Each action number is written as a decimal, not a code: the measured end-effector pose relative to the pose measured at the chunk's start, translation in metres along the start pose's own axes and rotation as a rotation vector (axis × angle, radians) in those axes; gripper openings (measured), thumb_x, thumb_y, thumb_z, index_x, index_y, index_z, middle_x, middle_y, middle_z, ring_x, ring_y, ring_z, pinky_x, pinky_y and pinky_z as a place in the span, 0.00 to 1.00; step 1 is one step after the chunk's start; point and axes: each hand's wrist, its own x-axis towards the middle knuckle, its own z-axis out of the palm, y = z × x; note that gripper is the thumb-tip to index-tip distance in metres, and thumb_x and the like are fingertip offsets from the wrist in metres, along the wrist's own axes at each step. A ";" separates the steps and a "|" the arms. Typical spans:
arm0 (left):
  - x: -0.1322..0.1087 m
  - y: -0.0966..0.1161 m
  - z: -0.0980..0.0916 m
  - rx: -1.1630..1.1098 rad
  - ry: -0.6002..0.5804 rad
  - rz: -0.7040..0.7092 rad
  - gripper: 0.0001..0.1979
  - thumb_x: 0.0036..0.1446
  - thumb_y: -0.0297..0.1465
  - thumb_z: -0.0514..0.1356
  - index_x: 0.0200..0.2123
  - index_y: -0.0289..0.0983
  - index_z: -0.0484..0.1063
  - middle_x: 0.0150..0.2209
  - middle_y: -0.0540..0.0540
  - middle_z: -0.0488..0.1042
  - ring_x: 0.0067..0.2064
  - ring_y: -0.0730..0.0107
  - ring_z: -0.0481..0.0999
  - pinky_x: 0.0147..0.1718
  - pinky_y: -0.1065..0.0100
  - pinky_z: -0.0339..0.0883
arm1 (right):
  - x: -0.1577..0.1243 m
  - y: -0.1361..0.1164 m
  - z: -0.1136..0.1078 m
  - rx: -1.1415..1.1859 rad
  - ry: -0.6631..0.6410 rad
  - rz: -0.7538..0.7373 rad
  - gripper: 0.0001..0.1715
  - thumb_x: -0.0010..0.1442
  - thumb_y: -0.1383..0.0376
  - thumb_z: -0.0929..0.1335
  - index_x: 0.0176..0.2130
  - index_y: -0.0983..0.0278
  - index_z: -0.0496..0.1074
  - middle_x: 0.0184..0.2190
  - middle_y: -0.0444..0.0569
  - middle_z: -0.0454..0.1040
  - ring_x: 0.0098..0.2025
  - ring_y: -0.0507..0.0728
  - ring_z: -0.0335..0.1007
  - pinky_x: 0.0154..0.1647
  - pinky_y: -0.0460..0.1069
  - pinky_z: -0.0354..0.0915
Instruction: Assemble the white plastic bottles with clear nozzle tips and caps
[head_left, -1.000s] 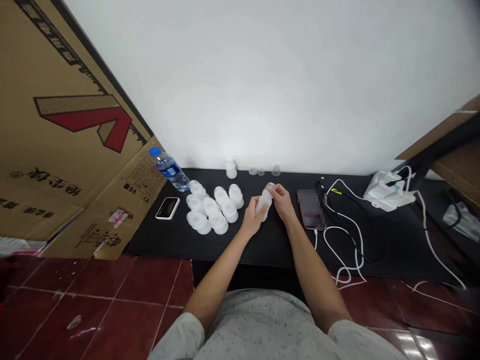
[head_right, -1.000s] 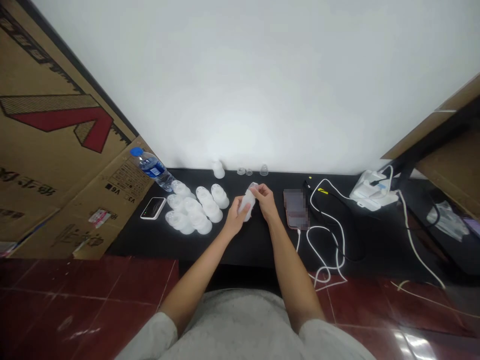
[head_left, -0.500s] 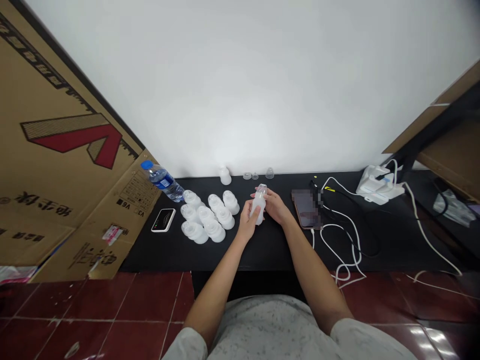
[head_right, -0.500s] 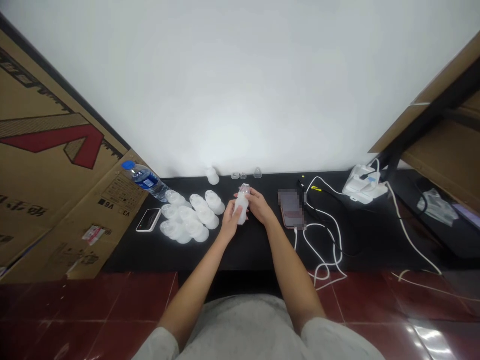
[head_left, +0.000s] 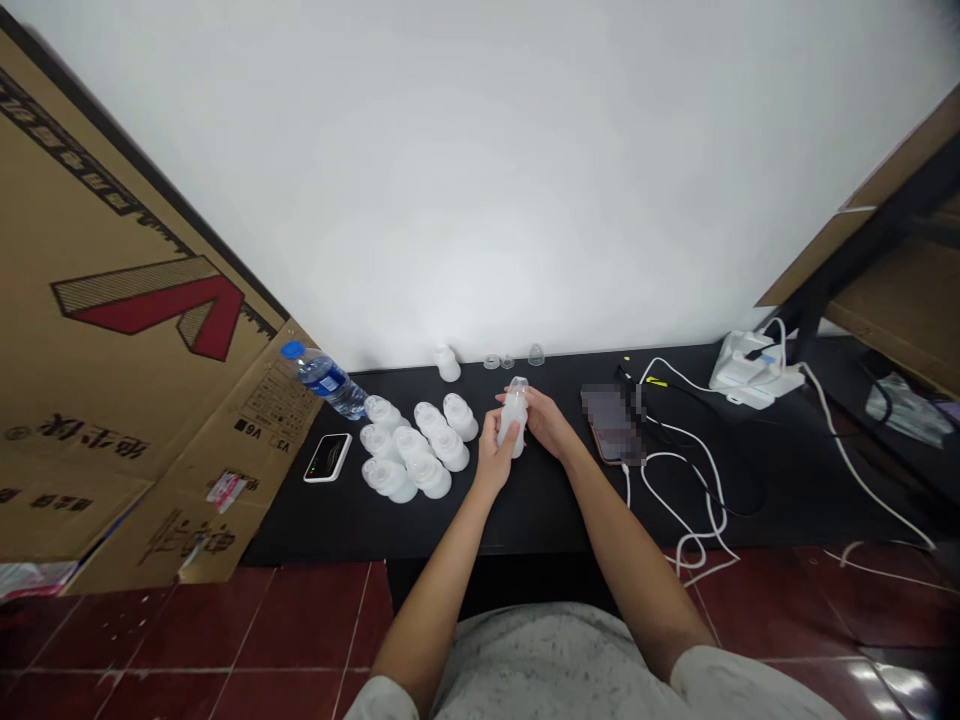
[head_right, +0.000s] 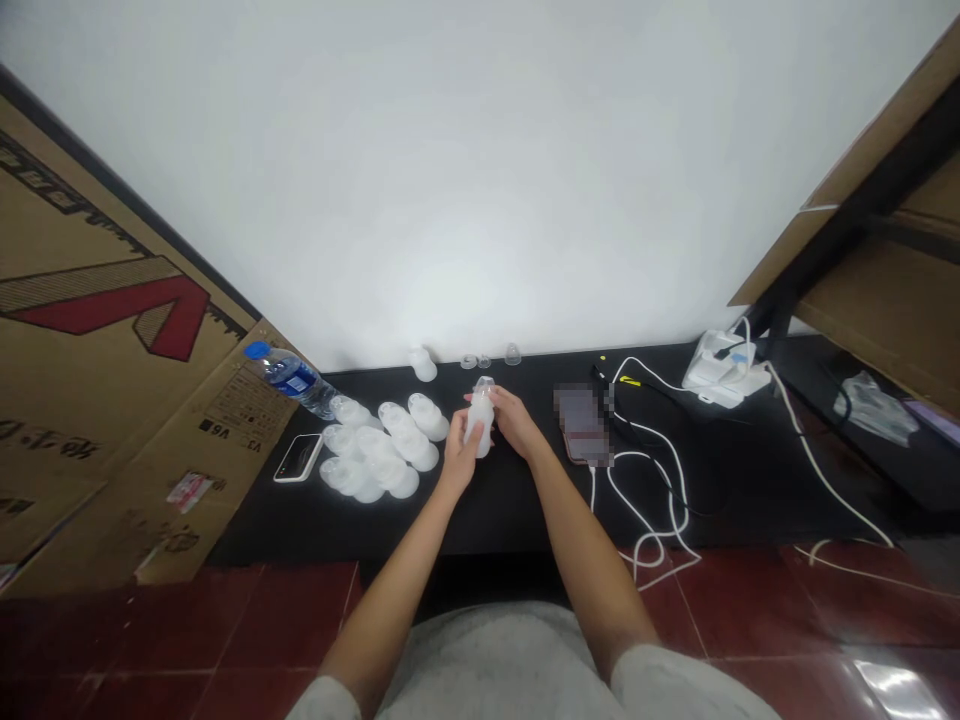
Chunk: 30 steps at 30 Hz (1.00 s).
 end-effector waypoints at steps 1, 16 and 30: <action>0.000 0.001 0.000 -0.013 -0.014 -0.002 0.27 0.66 0.55 0.62 0.54 0.40 0.68 0.43 0.45 0.78 0.35 0.66 0.79 0.35 0.65 0.74 | -0.001 -0.001 0.000 0.012 -0.024 0.016 0.26 0.60 0.45 0.77 0.47 0.60 0.78 0.44 0.51 0.83 0.35 0.58 0.74 0.30 0.49 0.67; -0.002 -0.005 0.004 0.064 0.002 0.177 0.33 0.59 0.43 0.73 0.60 0.40 0.63 0.57 0.37 0.76 0.54 0.55 0.81 0.53 0.54 0.76 | 0.001 0.006 -0.009 -0.178 0.114 -0.040 0.25 0.57 0.49 0.80 0.45 0.64 0.83 0.40 0.49 0.84 0.41 0.61 0.79 0.44 0.52 0.73; -0.008 -0.002 0.009 0.735 -0.371 0.441 0.06 0.68 0.32 0.63 0.37 0.37 0.77 0.38 0.42 0.79 0.46 0.57 0.79 0.49 0.58 0.76 | 0.002 -0.002 -0.011 -0.590 0.370 -0.323 0.28 0.62 0.44 0.75 0.46 0.63 0.78 0.31 0.46 0.78 0.30 0.57 0.71 0.33 0.50 0.69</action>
